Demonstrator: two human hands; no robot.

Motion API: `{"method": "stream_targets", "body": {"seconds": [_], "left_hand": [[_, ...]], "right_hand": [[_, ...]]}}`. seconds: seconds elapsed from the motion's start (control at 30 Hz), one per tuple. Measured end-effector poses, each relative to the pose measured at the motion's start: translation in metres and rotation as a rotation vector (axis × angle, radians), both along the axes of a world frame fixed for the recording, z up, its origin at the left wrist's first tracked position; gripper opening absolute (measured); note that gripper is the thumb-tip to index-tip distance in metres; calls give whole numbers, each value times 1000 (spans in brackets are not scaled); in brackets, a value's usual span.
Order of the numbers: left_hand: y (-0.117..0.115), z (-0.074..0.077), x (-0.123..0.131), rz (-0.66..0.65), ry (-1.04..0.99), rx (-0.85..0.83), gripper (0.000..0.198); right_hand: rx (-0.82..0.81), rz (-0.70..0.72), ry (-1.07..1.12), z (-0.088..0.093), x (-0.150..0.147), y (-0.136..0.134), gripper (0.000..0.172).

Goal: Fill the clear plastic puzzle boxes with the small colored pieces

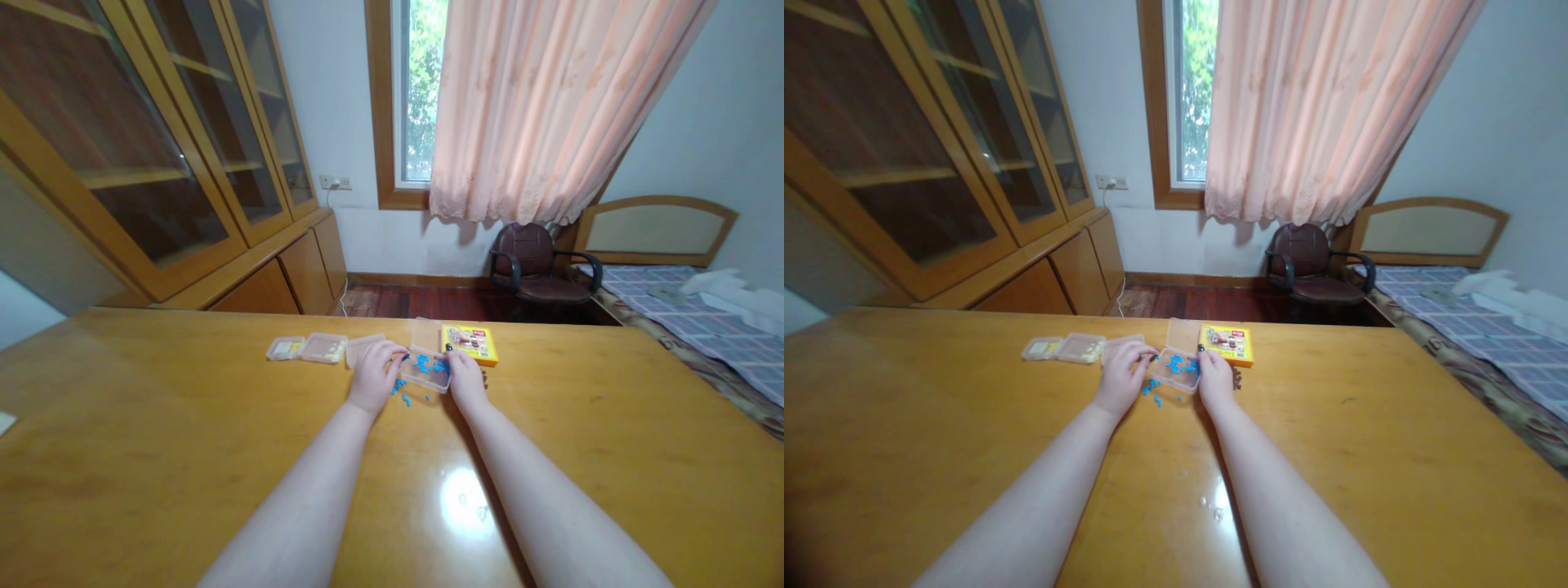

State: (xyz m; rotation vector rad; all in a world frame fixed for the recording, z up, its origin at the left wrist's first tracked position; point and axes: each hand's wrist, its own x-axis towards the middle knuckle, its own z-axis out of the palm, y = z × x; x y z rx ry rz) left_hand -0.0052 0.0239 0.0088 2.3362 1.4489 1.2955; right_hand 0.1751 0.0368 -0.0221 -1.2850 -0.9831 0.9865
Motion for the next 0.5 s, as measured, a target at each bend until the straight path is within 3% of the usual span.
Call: {"method": "stream_targets", "body": {"seconds": [0.1,0.37,0.5], "left_hand": [[-6,3,4,-110,86,-36,26],[-7,3,-1,-80,54,-18,22],[-6,2,4,-250,220,-165,21]], "right_hand": [[6,14,47,-1,-1,1,27],[-25,-130,98,3,3,1,25],[-19,-165,131,5,3,1,26]]}}
